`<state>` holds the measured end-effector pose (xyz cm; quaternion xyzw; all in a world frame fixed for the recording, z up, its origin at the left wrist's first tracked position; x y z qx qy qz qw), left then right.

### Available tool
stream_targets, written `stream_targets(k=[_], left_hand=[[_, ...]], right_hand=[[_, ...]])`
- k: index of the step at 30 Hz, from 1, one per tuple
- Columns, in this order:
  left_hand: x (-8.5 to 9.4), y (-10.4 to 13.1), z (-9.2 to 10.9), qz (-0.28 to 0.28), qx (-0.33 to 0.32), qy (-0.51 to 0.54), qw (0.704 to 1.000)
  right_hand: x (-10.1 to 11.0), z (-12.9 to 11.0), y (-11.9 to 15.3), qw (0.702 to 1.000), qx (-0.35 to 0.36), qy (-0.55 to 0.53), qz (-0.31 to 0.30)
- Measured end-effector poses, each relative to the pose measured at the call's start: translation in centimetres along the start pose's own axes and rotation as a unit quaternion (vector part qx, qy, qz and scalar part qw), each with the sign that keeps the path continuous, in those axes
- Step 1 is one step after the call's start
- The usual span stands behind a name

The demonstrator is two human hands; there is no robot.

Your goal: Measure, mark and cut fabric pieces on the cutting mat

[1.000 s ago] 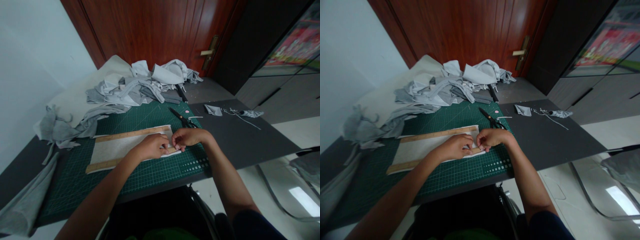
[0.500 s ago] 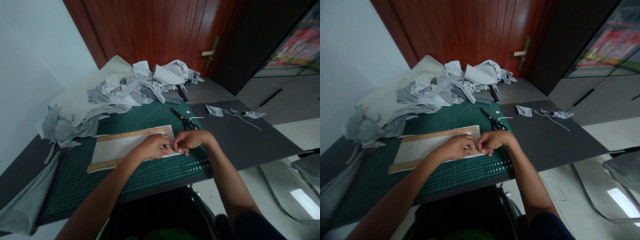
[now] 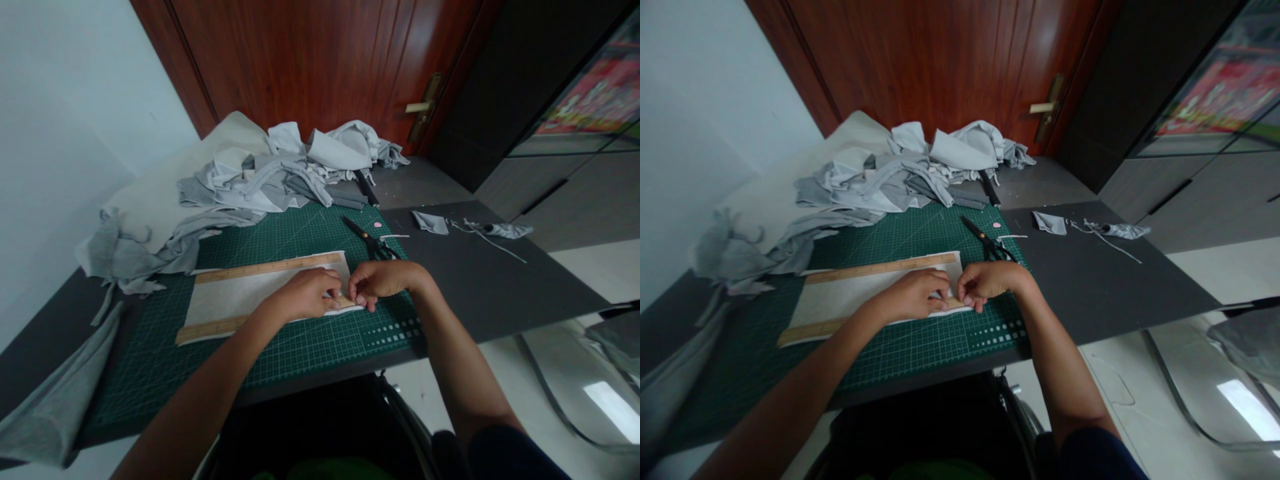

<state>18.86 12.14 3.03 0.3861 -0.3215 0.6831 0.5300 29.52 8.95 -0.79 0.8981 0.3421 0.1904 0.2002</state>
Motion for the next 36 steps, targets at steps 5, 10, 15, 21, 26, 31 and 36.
stream_targets(k=[5,10,15,21,26,31,36], left_hand=[[-0.1,0.0,-0.2,0.003,0.007,0.004,1.000],[-0.1,0.1,-0.2,0.002,0.008,-0.003,1.000],[-0.1,0.0,0.0,-0.009,0.009,0.005,1.000],[0.0,0.0,-0.1,-0.001,0.008,0.010,1.000],[0.0,0.1,-0.1,0.004,0.014,-0.006,1.000],[0.0,0.1,0.0,-0.003,0.011,-0.001,1.000],[0.0,0.0,0.1,-0.008,0.010,-0.013,1.000]], right_hand=[[-0.8,0.1,0.3,0.999,-0.010,-0.017,-0.028],[-1.0,0.1,0.2,0.999,-0.017,-0.019,-0.040],[-0.4,0.2,0.0,1.000,-0.012,-0.013,-0.018],[0.2,0.1,-0.2,1.000,0.007,-0.022,0.012],[1.2,-0.1,-0.3,0.997,0.016,-0.040,0.060],[1.3,-0.4,-0.1,0.997,0.015,-0.023,0.066],[0.3,0.1,0.2,0.999,-0.010,-0.014,0.027]])
Point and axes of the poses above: each hand's wrist, its own y-axis away from the middle knuckle, its own x-axis out of the back of the hand, z = x × y, the point moved 8 cm from there along -y, towards the middle knuckle
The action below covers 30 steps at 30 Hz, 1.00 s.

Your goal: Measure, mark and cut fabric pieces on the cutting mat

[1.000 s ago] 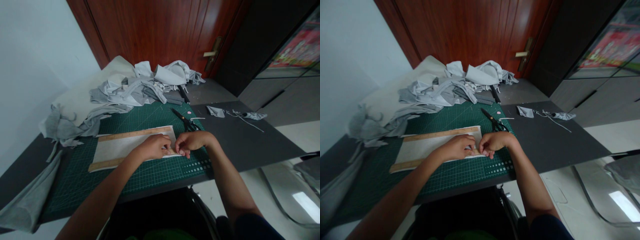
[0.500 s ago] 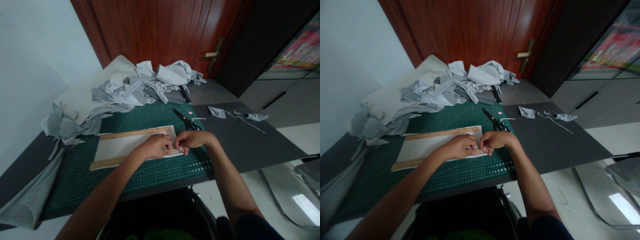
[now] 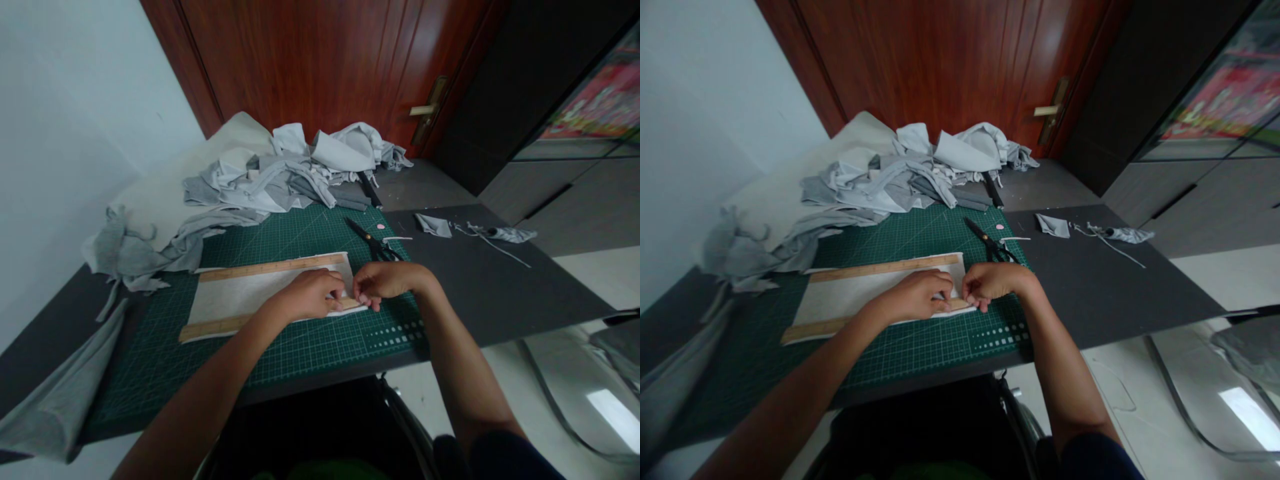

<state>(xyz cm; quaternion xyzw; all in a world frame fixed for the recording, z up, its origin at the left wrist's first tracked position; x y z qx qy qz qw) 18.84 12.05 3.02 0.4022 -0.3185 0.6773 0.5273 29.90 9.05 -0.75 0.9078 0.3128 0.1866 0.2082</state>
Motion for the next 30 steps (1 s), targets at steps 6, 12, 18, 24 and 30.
stream_targets(k=[6,12,18,24,30], left_hand=[[0.2,0.0,0.1,0.002,0.001,-0.008,1.000],[0.1,0.1,0.0,-0.001,0.005,0.000,1.000],[0.1,0.1,-0.2,0.006,0.002,0.009,1.000],[0.1,0.3,-0.2,0.020,0.003,0.009,1.000],[0.3,0.2,-0.6,0.021,0.019,0.031,0.999]], right_hand=[[1.0,-0.5,-0.2,0.998,0.023,-0.012,0.049],[5.9,-2.2,1.0,0.952,0.104,0.009,0.288],[8.9,-1.5,1.3,0.863,0.175,-0.173,0.442],[6.8,-1.4,-1.1,0.844,0.171,-0.382,0.335],[5.0,-2.1,-2.8,0.886,0.174,-0.260,0.342]])
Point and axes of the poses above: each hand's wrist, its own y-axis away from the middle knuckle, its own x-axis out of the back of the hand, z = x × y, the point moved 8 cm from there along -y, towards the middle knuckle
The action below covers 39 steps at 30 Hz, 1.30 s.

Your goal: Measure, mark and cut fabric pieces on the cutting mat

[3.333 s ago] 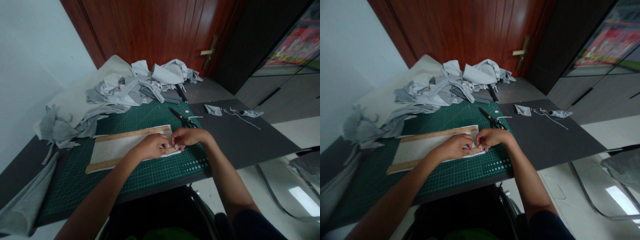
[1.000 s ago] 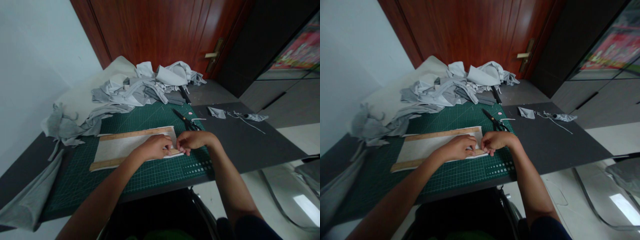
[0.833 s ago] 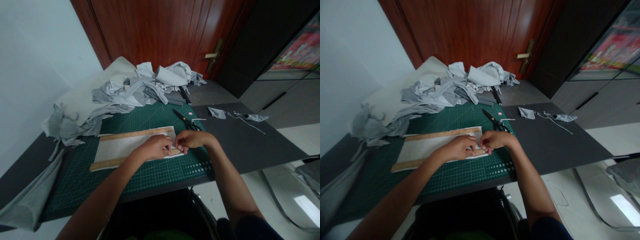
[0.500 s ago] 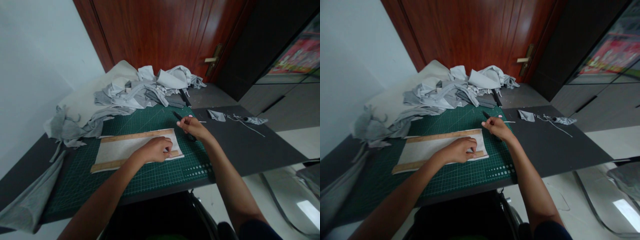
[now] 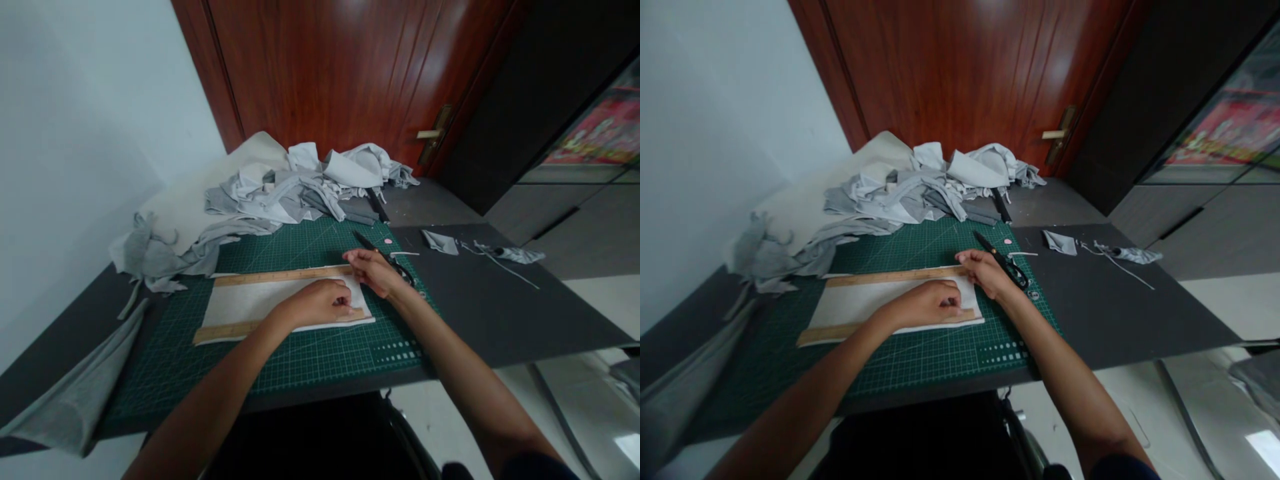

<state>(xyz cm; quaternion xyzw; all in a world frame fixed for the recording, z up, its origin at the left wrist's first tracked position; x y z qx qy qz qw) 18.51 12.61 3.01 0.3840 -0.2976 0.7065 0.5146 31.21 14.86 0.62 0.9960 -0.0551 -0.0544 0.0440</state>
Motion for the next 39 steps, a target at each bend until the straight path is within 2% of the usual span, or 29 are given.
stream_targets(k=[3,7,10,15,18,22,29,39], left_hand=[[1.2,-0.1,-0.9,0.059,0.026,-0.022,0.998],[3.8,0.7,-2.3,0.154,0.108,-0.179,0.966],[4.6,1.1,-2.9,0.164,0.144,-0.248,0.944],[3.8,1.1,-3.0,0.145,0.144,-0.267,0.942],[3.0,1.1,-3.1,0.129,0.148,-0.267,0.944],[2.8,1.2,-3.1,0.138,0.149,-0.275,0.940],[2.3,1.4,-3.1,0.144,0.155,-0.296,0.931],[2.1,1.5,-3.0,0.139,0.162,-0.289,0.933]], right_hand=[[-0.3,-0.4,0.0,0.983,0.081,0.163,0.009],[-0.6,-1.1,0.3,0.916,0.153,0.370,0.019],[-1.1,-1.0,0.7,0.874,0.159,0.459,0.005],[-1.3,-0.6,1.0,0.838,0.141,0.528,0.007],[-1.1,-0.3,0.9,0.828,0.126,0.547,0.006],[-0.9,0.1,0.8,0.820,0.128,0.557,-0.003],[-0.4,0.7,0.8,0.820,0.171,0.546,0.009],[0.0,1.5,0.7,0.832,0.175,0.526,0.005]])
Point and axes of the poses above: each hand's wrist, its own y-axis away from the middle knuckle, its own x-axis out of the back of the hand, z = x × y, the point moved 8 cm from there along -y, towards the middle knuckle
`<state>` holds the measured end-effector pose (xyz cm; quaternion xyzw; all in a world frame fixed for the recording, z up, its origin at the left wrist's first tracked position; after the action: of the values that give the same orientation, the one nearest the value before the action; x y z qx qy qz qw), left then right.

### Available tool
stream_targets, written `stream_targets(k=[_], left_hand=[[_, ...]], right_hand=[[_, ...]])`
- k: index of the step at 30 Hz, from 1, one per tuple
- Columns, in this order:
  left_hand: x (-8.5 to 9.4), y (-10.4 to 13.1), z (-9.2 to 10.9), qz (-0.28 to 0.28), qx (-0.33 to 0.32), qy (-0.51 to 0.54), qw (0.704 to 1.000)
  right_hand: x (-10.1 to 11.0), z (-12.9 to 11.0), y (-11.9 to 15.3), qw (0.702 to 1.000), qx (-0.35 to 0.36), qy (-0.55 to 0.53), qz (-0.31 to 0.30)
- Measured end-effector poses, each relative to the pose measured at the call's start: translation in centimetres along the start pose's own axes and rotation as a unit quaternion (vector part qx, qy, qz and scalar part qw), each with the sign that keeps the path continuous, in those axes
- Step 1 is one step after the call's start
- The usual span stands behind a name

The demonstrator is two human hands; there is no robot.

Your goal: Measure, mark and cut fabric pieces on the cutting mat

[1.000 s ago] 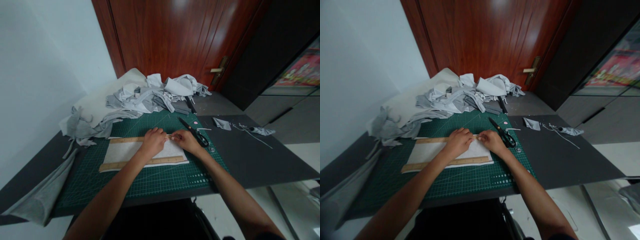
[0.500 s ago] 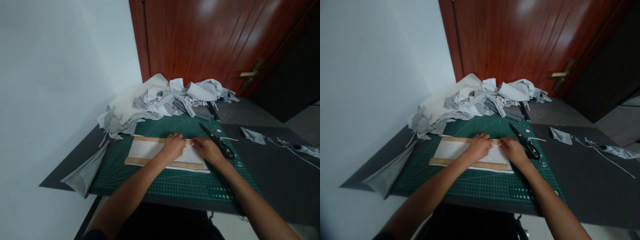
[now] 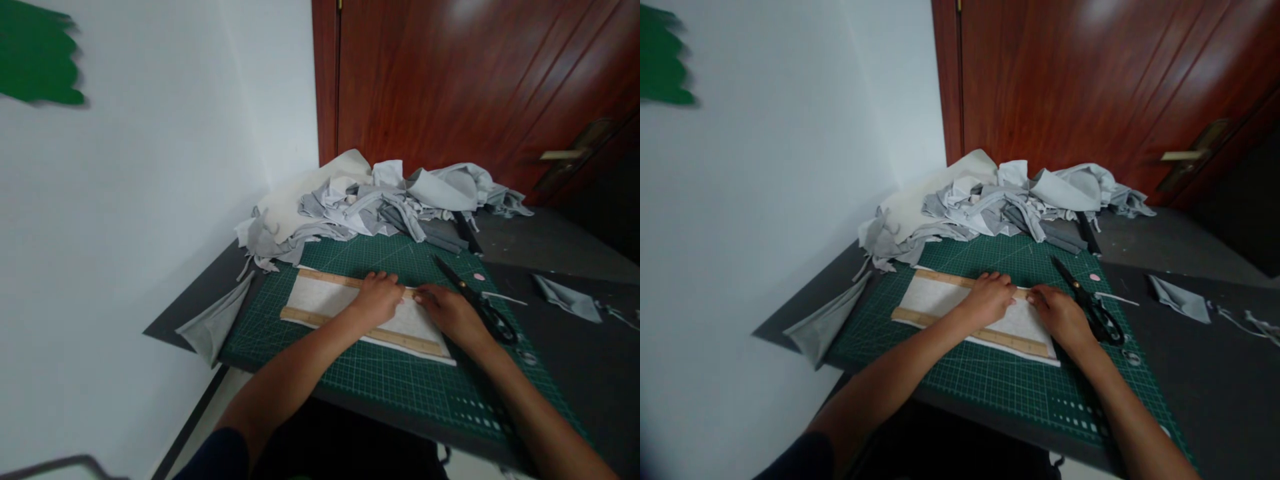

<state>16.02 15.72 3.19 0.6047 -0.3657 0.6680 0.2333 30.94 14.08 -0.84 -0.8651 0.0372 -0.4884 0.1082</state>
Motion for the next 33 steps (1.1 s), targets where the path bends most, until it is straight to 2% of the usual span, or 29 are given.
stream_targets(k=[14,22,28,33], left_hand=[[0.2,-0.1,0.3,-0.010,-0.014,-0.003,1.000],[0.2,-0.3,0.1,-0.014,-0.004,-0.017,1.000],[0.7,-0.4,-0.1,0.014,0.019,-0.026,0.999],[0.7,-0.4,-0.1,0.005,0.023,-0.032,0.999]], right_hand=[[0.7,0.3,-0.6,0.999,-0.051,0.006,0.000],[1.1,-0.1,-0.6,0.997,-0.041,0.069,0.011],[1.7,-0.7,-0.3,0.995,-0.045,0.093,0.008],[2.3,-1.2,-0.3,0.990,-0.043,0.133,0.020]])
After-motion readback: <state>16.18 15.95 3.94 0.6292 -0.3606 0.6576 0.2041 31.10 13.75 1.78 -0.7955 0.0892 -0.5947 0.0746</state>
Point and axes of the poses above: each hand's wrist, its own y-axis away from the middle knuckle, its own x-axis out of the back of the hand, z = x × y, the point moved 8 cm from there along -y, towards the middle knuckle
